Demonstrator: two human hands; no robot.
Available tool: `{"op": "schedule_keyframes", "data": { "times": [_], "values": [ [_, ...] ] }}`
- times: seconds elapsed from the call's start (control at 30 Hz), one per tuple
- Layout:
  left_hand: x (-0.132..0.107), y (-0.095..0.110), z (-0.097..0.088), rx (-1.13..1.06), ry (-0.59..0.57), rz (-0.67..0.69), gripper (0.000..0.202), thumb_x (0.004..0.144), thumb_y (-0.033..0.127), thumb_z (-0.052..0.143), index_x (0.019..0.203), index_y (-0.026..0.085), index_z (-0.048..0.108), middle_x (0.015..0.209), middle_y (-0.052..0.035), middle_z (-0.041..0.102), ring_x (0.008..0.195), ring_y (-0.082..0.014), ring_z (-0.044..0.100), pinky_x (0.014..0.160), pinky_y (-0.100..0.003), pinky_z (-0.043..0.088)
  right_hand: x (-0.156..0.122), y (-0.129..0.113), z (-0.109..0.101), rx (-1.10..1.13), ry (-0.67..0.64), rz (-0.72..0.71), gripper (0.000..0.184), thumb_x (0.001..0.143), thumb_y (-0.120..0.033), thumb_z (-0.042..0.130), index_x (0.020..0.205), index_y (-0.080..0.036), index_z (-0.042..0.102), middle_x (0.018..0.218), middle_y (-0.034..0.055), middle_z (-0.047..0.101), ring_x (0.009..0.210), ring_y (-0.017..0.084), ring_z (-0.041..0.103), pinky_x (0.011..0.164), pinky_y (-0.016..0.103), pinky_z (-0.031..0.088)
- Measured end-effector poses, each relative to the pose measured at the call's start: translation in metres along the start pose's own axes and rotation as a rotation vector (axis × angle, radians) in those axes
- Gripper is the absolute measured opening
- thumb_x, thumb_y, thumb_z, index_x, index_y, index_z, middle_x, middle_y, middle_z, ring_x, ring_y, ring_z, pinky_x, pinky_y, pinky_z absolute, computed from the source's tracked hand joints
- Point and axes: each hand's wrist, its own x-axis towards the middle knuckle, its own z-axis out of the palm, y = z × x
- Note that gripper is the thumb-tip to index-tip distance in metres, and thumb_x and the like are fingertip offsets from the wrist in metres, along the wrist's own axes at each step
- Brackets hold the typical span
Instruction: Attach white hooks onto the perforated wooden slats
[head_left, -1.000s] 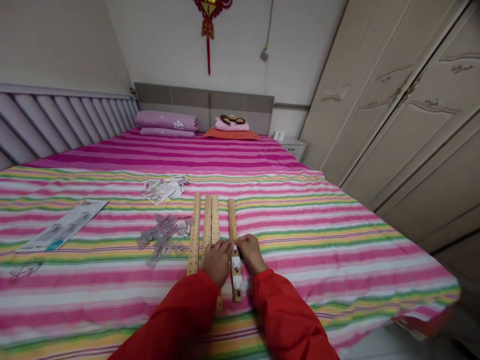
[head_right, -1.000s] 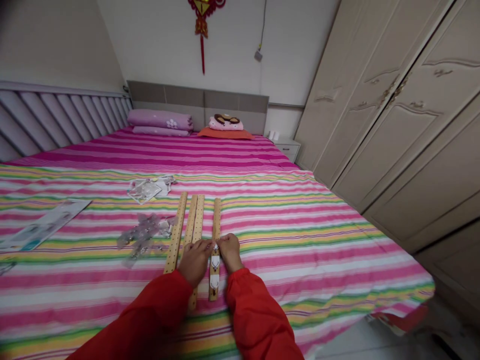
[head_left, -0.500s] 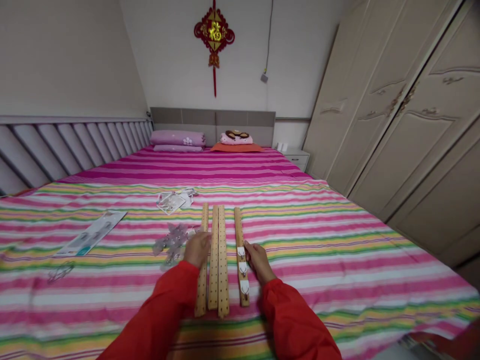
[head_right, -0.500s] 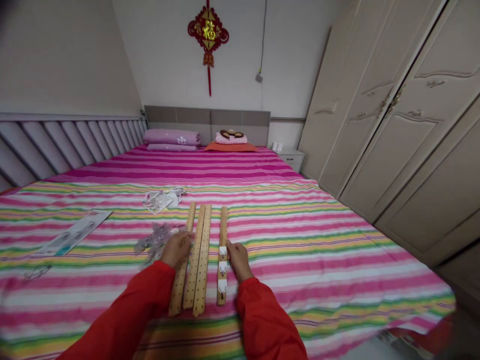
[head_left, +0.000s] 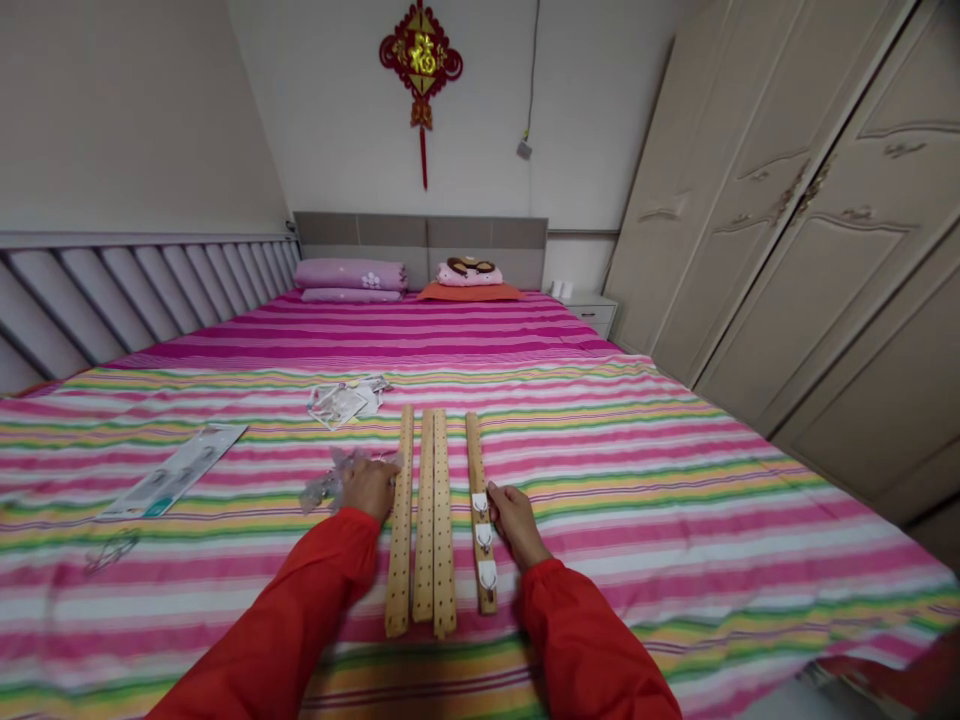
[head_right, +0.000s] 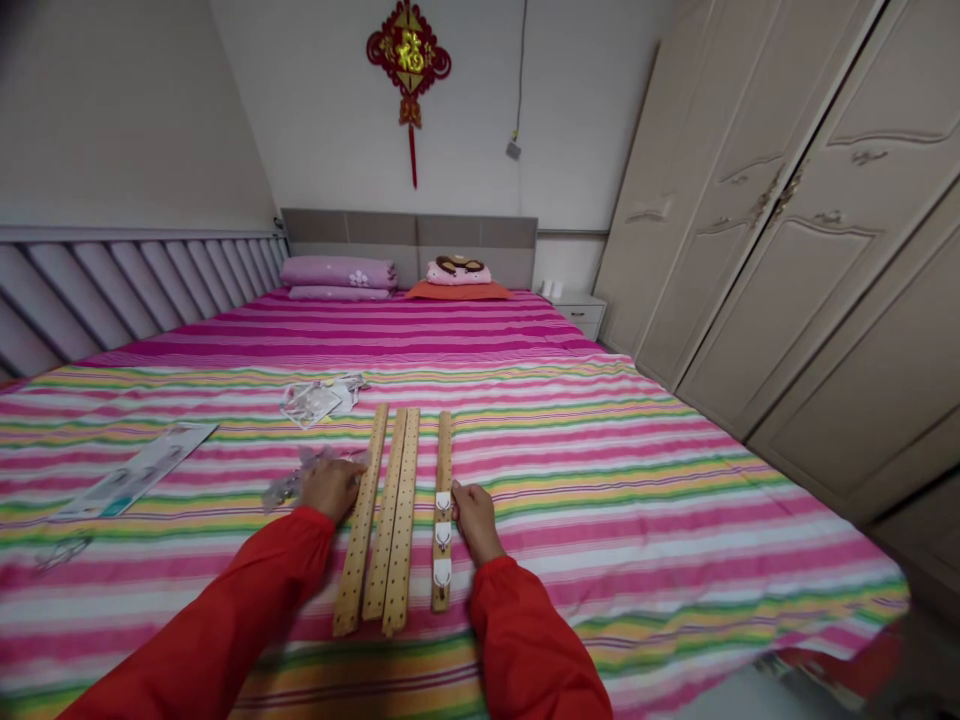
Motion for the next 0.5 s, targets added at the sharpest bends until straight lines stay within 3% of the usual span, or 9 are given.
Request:
{"op": "schedule_keyframes", "data": {
  "times": [0.27, 0.5],
  "values": [
    [-0.002, -0.009, -0.003, -0.082, 0.11, -0.073, 0.023, 0.075, 0.024, 0.056, 0.089, 0.019, 0.073, 0.1, -0.0103, 0.072, 0.102, -0.0327, 0.059, 0.09, -0.048, 0.041, -0.001, -0.002, 0.0, 0.071, -0.026, 0.045, 0.043, 0.068, -0.057, 0.062, 0.05, -0.021, 0.045, 0.033, -0.0074, 0.042, 0.028, 0.006, 0.026, 0.034, 0.024, 0.016],
    [-0.017, -0.027, -0.003, -0.582, 0.411, -0.24, 0.02, 0.069, 0.027, 0.063, 0.084, 0.018, 0.073, 0.099, -0.0102, 0.073, 0.097, -0.0273, 0.064, 0.087, -0.039, 0.048, 0.0, 0.0, 0.0, 0.096, -0.035, 0.063, 0.042, 0.066, -0.056, 0.063, 0.05, -0.021, 0.045, 0.032, -0.0085, 0.041, 0.027, 0.006, 0.025, 0.033, 0.023, 0.015]
  ]
}}
